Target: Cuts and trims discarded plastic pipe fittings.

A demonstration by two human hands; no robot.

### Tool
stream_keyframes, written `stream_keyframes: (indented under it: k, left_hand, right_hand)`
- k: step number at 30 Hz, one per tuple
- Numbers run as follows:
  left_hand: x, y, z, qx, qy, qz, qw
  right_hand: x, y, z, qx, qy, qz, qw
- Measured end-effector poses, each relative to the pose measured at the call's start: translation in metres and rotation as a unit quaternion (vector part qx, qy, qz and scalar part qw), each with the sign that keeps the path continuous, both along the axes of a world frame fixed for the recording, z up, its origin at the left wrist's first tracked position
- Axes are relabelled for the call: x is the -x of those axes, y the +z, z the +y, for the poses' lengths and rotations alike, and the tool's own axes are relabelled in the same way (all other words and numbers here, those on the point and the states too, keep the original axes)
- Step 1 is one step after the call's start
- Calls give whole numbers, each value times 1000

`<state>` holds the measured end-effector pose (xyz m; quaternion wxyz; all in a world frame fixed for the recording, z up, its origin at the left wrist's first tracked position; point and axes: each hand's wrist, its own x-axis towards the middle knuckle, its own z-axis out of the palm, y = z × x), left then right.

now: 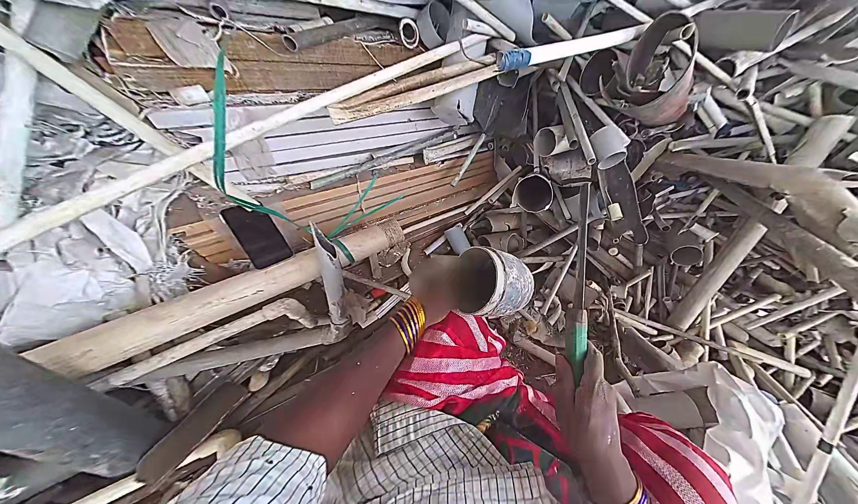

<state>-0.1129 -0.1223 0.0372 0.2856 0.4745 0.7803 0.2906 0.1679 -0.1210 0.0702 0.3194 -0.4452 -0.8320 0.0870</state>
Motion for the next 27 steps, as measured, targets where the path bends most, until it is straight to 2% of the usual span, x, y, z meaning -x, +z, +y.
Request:
stream_keyframes:
  k: [2, 4, 5, 6, 7, 8, 9, 10, 11, 13, 15, 18, 21, 25, 27]
  left_hand:
    - [-2, 5, 0, 23, -7, 9, 1000]
    - [-4, 5, 2, 37, -14, 14, 999]
    - [-3, 5, 4, 37, -16, 13, 999]
    - [-3, 5, 4, 38, -16, 8, 999]
    - [-3, 3, 4, 32, -16, 0, 999]
    - [-2, 1, 4, 24, -16, -9, 1000]
    - [-2, -2, 3, 19, -16, -17, 1000]
    - [-1, -1, 2, 21, -18, -20, 999]
    - [1, 3, 1, 26, -23, -21, 999]
    - [1, 5, -1, 18, -42, -13, 999]
    - [1, 1, -2, -12, -75, 8, 997]
    - [-4, -1, -5, -62, -143, 72, 985]
    - [-17, 8, -4, -55, -214, 149, 964]
    - [-49, 16, -1, -18, -295, 221, 929]
    - [-58, 16, -1, -57, -301, 243, 920]
  right_hand:
    - [0, 14, -3, -134, 50, 83, 986]
    - [6, 11, -2, -183, 83, 108, 974]
    - [10, 1, 1, -177, 82, 88, 977]
    - [13, -13, 4, -134, 68, 39, 988]
    - [15, -25, 7, -24, 47, -29, 998]
    - [17, -33, 14, 156, 13, -94, 983]
    - [17, -46, 28, 296, -24, -89, 951]
    - [14, -58, 41, 384, -65, -28, 920]
    - [12, -69, 50, 427, -89, 78, 897]
    - [5, -67, 57, 471, -86, 280, 832]
    - [5, -58, 58, 473, -77, 386, 788]
    - [13, -63, 56, 509, -91, 426, 743]
    - [24, -84, 56, 587, -95, 435, 677]
    - [28, -113, 53, 616, -72, 454, 639]
    - [28, -117, 52, 628, -58, 508, 587]
